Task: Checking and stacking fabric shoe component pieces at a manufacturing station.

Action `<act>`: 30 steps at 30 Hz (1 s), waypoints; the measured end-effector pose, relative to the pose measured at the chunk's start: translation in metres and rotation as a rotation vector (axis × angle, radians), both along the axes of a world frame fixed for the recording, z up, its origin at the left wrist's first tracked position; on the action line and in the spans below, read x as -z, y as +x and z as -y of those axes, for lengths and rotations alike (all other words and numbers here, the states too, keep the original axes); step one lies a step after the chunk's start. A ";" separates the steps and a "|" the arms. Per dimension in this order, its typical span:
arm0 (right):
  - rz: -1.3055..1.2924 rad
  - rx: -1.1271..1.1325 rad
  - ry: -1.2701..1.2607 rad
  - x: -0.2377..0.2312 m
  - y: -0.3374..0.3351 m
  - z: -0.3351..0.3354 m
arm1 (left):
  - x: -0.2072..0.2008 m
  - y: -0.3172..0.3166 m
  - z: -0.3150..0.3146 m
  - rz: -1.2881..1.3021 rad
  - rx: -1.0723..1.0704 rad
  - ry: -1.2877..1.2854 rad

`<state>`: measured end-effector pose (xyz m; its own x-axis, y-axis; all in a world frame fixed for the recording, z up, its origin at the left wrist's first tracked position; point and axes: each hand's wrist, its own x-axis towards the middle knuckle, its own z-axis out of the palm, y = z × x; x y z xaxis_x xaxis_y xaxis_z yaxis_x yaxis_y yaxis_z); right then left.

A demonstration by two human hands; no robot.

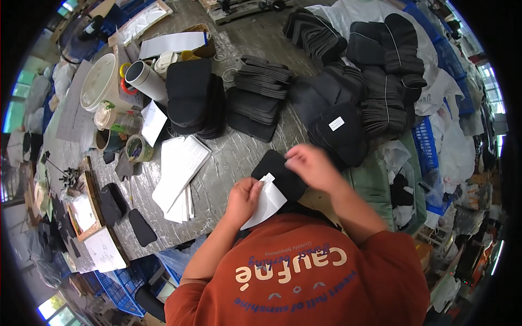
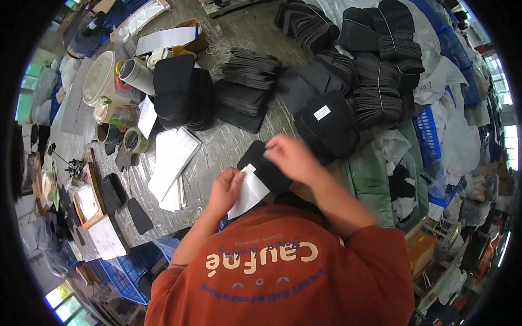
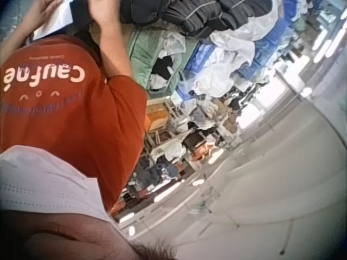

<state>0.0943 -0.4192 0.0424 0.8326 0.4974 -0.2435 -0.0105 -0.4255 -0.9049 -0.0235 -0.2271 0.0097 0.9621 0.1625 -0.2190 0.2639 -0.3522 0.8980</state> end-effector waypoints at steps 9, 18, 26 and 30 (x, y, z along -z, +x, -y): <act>-0.147 0.073 0.146 0.054 -0.003 -0.023 | -0.009 -0.017 -0.011 -0.044 0.219 0.317; -0.028 -0.008 -0.054 0.074 -0.007 -0.032 | 0.010 -0.015 -0.001 0.346 0.473 0.491; 0.051 -0.029 -0.199 0.069 -0.008 -0.037 | 0.013 -0.012 -0.001 0.307 0.509 0.497; 0.046 -0.003 -0.202 0.075 -0.007 -0.036 | 0.013 -0.011 0.000 0.306 0.506 0.491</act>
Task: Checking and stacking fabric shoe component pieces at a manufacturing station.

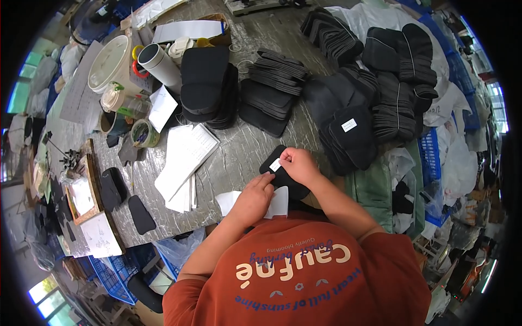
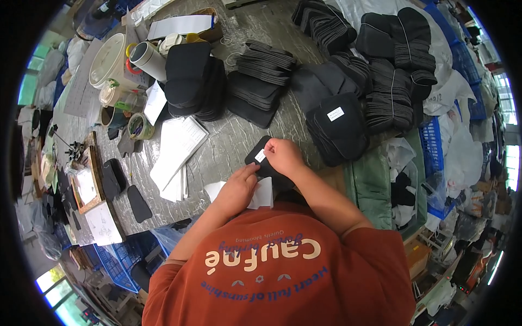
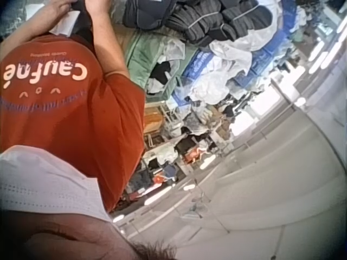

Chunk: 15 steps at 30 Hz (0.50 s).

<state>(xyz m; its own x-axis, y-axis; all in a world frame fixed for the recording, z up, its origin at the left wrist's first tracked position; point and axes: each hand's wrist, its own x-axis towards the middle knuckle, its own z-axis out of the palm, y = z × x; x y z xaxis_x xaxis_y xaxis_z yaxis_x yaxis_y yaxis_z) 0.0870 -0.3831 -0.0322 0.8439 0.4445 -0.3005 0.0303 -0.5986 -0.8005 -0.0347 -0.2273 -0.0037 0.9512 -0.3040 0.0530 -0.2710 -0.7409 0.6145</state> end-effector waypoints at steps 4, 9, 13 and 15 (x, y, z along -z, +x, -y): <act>-0.015 0.003 0.011 -0.001 0.001 0.000 | -0.002 0.002 0.003 -0.043 -0.016 0.015; -0.035 0.017 0.009 -0.001 0.001 0.000 | -0.003 0.003 0.005 -0.042 0.003 0.078; 0.004 0.101 0.066 0.008 -0.004 0.000 | -0.002 0.004 0.006 -0.038 0.009 0.093; 0.010 0.123 0.041 0.004 -0.002 -0.002 | -0.001 0.004 0.006 -0.030 0.007 0.101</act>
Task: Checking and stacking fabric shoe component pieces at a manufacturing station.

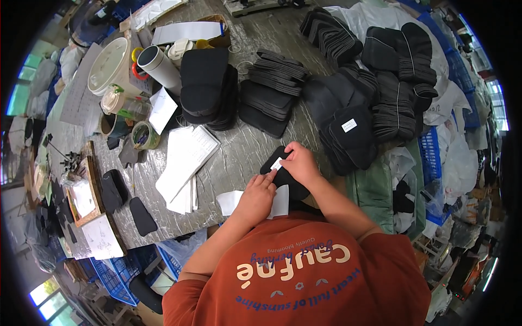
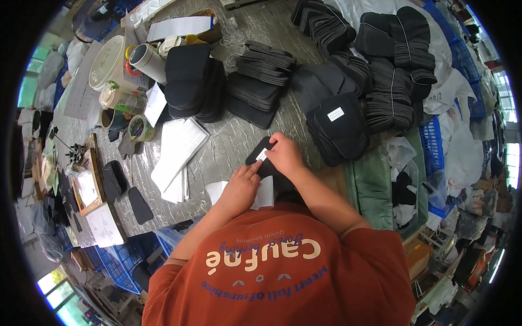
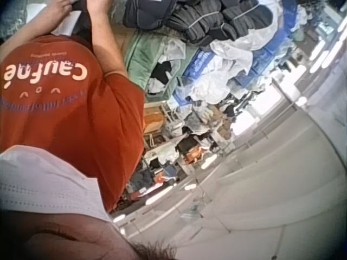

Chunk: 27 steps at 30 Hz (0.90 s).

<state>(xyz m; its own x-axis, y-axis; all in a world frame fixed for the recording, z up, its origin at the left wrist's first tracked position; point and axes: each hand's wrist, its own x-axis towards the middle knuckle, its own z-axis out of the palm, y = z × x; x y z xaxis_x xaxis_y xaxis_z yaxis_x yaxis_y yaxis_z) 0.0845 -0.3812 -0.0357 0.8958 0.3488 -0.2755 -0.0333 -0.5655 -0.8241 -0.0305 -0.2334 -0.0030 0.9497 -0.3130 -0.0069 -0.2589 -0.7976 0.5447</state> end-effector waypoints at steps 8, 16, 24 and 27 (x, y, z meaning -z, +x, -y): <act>0.055 0.047 -0.091 -0.010 0.009 -0.002 | -0.001 0.005 0.000 -0.007 -0.010 0.011; 0.398 0.049 0.025 0.009 0.002 0.003 | 0.013 0.006 -0.013 -0.003 0.037 -0.090; 0.527 0.122 0.174 0.008 0.001 0.007 | 0.024 0.007 -0.020 0.023 -0.003 -0.119; 0.298 0.236 0.214 0.001 0.001 0.002 | 0.028 0.007 -0.024 0.002 -0.041 -0.108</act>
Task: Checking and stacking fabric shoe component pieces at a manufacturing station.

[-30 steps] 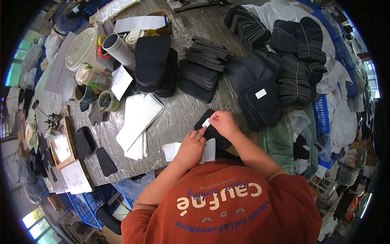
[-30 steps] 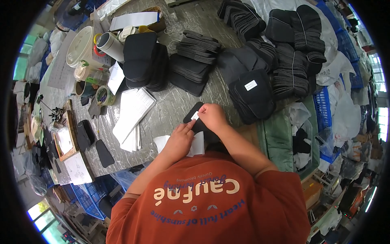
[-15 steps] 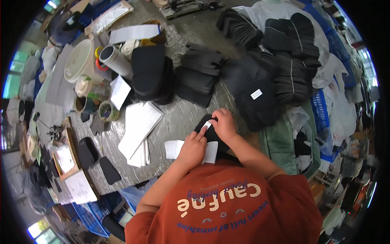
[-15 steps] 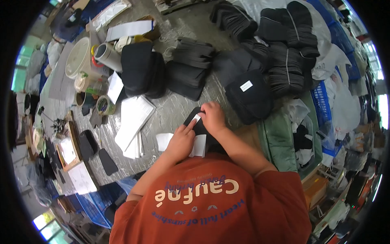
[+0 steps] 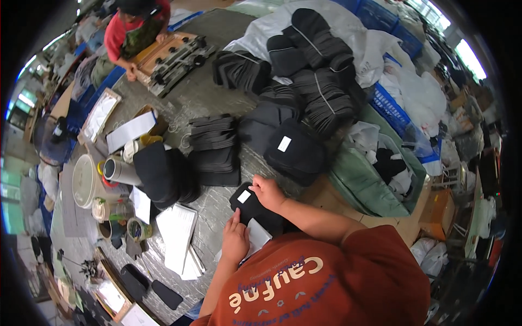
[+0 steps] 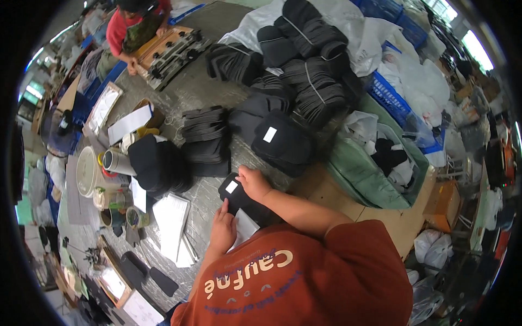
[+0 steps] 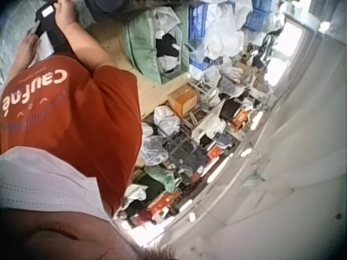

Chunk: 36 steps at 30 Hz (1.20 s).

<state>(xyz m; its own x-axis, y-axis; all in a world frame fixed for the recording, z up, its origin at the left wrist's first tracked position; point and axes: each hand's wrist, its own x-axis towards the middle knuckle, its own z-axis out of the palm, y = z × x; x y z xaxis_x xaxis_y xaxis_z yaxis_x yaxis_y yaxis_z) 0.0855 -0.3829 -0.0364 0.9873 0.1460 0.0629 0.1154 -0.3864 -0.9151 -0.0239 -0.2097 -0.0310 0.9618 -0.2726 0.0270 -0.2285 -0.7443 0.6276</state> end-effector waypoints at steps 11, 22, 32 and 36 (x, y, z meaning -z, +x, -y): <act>0.509 0.159 -0.364 -0.116 0.077 0.094 | -0.019 0.010 -0.010 -0.074 -0.036 -0.042; 0.101 -0.193 -0.041 -0.064 -0.012 0.146 | -0.078 0.048 0.107 -0.142 -0.102 -0.484; -0.193 1.069 -0.871 0.092 -0.117 0.638 | -0.023 0.032 0.071 -0.098 0.076 0.636; 0.181 1.158 -0.984 0.032 -0.048 0.560 | -0.028 0.018 0.070 -0.088 -0.266 0.317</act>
